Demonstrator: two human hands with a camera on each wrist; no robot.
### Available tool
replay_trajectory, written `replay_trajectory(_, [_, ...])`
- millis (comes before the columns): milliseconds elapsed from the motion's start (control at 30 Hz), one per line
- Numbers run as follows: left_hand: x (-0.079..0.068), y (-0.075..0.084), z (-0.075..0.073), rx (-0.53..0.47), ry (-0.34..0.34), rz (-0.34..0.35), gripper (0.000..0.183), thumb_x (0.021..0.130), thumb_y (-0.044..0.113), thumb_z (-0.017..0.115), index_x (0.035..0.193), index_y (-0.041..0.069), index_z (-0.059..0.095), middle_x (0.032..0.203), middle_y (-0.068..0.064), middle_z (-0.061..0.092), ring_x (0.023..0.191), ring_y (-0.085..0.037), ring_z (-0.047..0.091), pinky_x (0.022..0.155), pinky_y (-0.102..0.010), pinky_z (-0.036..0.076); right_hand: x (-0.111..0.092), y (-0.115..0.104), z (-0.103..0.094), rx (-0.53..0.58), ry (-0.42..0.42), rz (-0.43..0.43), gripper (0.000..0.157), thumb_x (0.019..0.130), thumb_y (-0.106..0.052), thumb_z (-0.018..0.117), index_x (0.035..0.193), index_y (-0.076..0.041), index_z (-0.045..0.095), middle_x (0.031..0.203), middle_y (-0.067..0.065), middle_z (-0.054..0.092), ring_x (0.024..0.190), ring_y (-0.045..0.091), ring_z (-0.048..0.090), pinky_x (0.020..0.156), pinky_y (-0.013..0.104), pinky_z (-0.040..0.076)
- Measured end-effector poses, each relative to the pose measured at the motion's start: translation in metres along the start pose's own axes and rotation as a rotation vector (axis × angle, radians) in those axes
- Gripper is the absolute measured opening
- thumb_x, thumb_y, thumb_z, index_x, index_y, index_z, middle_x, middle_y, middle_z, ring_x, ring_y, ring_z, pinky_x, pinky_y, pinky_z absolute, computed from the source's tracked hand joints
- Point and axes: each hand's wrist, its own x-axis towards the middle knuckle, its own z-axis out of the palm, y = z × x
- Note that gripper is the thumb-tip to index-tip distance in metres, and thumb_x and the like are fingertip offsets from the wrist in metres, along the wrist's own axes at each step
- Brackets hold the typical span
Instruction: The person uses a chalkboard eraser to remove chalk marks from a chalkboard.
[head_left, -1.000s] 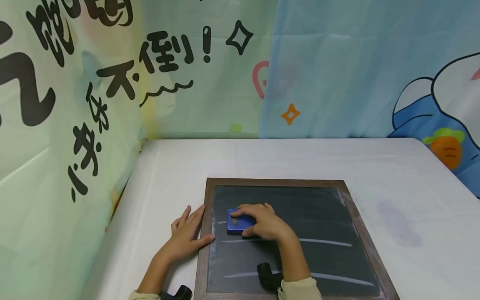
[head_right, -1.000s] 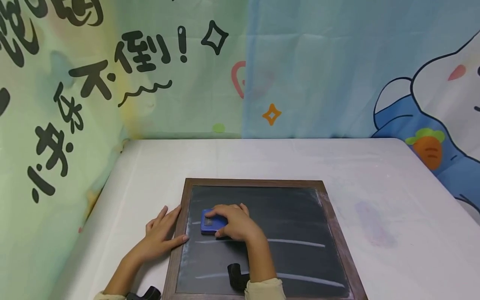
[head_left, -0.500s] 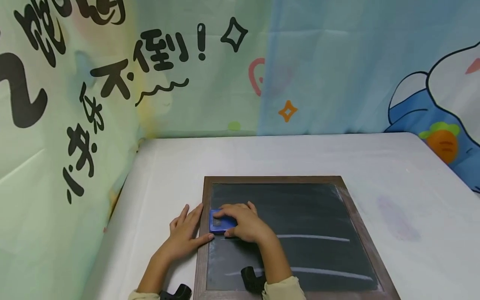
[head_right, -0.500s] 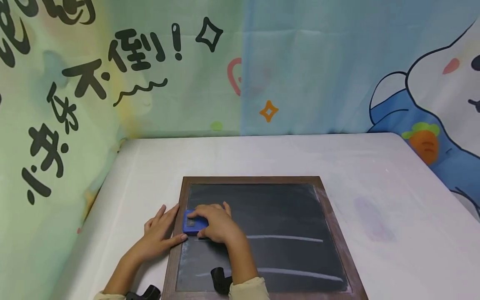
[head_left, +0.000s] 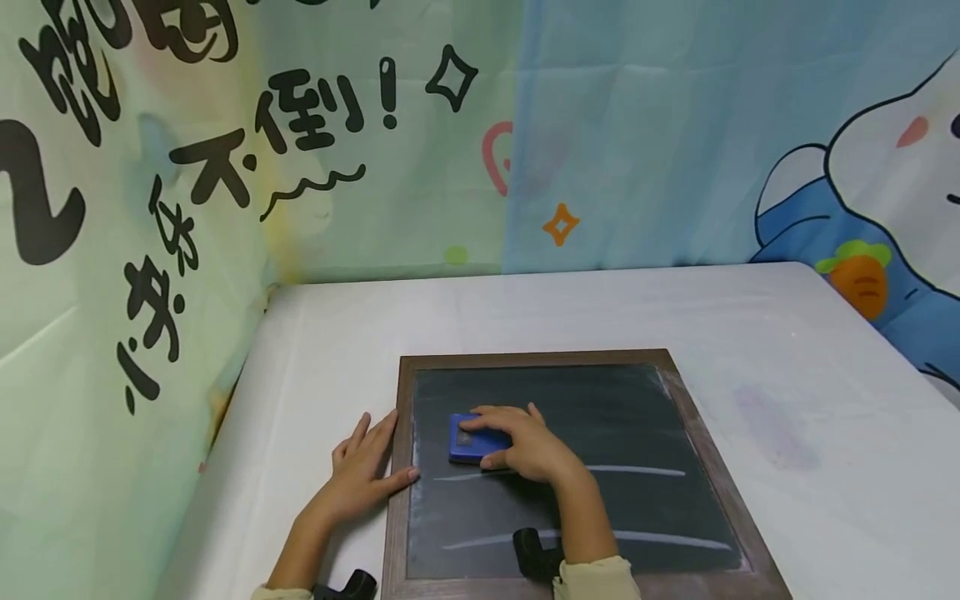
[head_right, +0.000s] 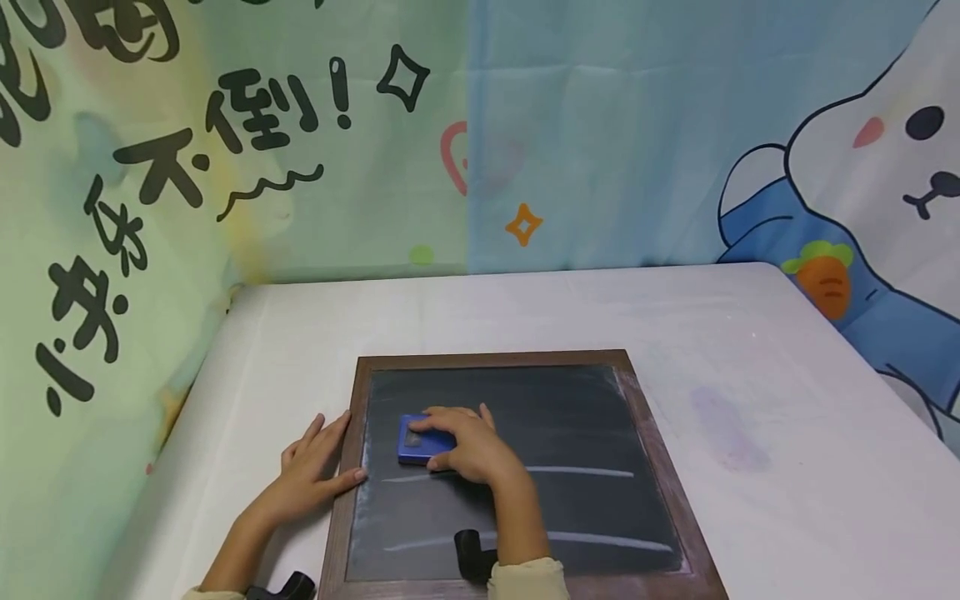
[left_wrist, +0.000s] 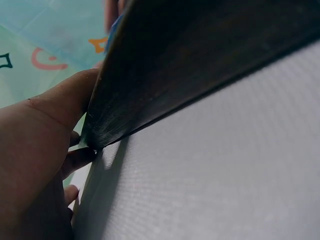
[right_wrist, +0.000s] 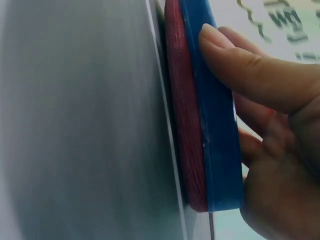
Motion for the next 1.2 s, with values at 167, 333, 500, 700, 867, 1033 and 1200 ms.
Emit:
replay_trajectory(167, [0.0,0.001,0.002,0.001,-0.008,-0.007,0.084,0.083,0.041,0.062,0.146,0.008,0.018,0.149,-0.015,0.027,0.14,-0.038,0.003,0.101,-0.056,0.008,-0.022,0.029,-0.026,-0.004,0.007,0.041,0.046,0.077,-0.013,0.07,0.122,-0.013,0.06,0.137,0.018,0.044,0.129,0.04,0.035,0.104,0.062,0.002])
replay_trajectory(333, [-0.001,0.0,0.001,0.008,-0.004,-0.015,0.085,0.083,0.042,0.062,0.146,0.008,0.018,0.148,-0.015,0.027,0.14,-0.038,0.003,0.101,-0.057,0.008,-0.045,0.057,-0.051,0.003,0.028,0.056,0.049,0.077,-0.016,0.07,0.124,-0.011,0.057,0.138,0.022,0.042,0.128,0.046,0.032,0.103,0.064,0.001])
replay_trajectory(500, [-0.001,-0.002,0.001,0.012,-0.005,-0.018,0.085,0.083,0.043,0.061,0.146,0.009,0.018,0.149,-0.015,0.027,0.14,-0.037,0.003,0.101,-0.056,0.008,-0.066,0.085,-0.075,0.007,0.051,0.073,0.051,0.077,-0.017,0.07,0.125,-0.008,0.056,0.137,0.026,0.04,0.127,0.052,0.029,0.101,0.066,0.002])
replay_trajectory(700, [0.0,-0.001,0.002,0.0,-0.016,-0.017,0.084,0.083,0.044,0.061,0.147,0.01,0.017,0.149,-0.014,0.025,0.14,-0.037,0.002,0.102,-0.056,0.006,-0.084,0.11,-0.098,-0.018,0.035,0.086,0.052,0.077,-0.02,0.07,0.126,-0.006,0.055,0.137,0.028,0.038,0.124,0.056,0.028,0.095,0.064,0.025])
replay_trajectory(867, [-0.002,0.0,0.001,-0.003,-0.017,-0.013,0.084,0.084,0.044,0.06,0.147,0.01,0.016,0.149,-0.015,0.027,0.14,-0.037,0.002,0.101,-0.057,0.006,-0.089,0.115,-0.103,-0.071,0.027,0.058,0.052,0.078,-0.021,0.069,0.126,-0.005,0.055,0.136,0.027,0.04,0.122,0.055,0.033,0.089,0.062,0.034])
replay_trajectory(1033, [-0.002,0.001,0.001,0.0,-0.018,-0.008,0.084,0.084,0.044,0.06,0.147,0.009,0.017,0.149,-0.015,0.025,0.14,-0.038,0.002,0.101,-0.057,0.006,-0.092,0.114,-0.101,-0.116,0.059,0.02,0.051,0.077,-0.018,0.069,0.125,-0.004,0.056,0.134,0.028,0.043,0.121,0.054,0.034,0.091,0.065,0.027])
replay_trajectory(1200, [-0.002,0.002,0.002,0.005,-0.015,-0.003,0.084,0.084,0.043,0.06,0.147,0.009,0.017,0.149,-0.015,0.025,0.14,-0.038,0.003,0.101,-0.056,0.007,-0.097,0.111,-0.1,-0.148,0.059,0.031,0.052,0.077,-0.015,0.07,0.126,-0.004,0.055,0.133,0.029,0.043,0.12,0.055,0.036,0.089,0.064,0.033])
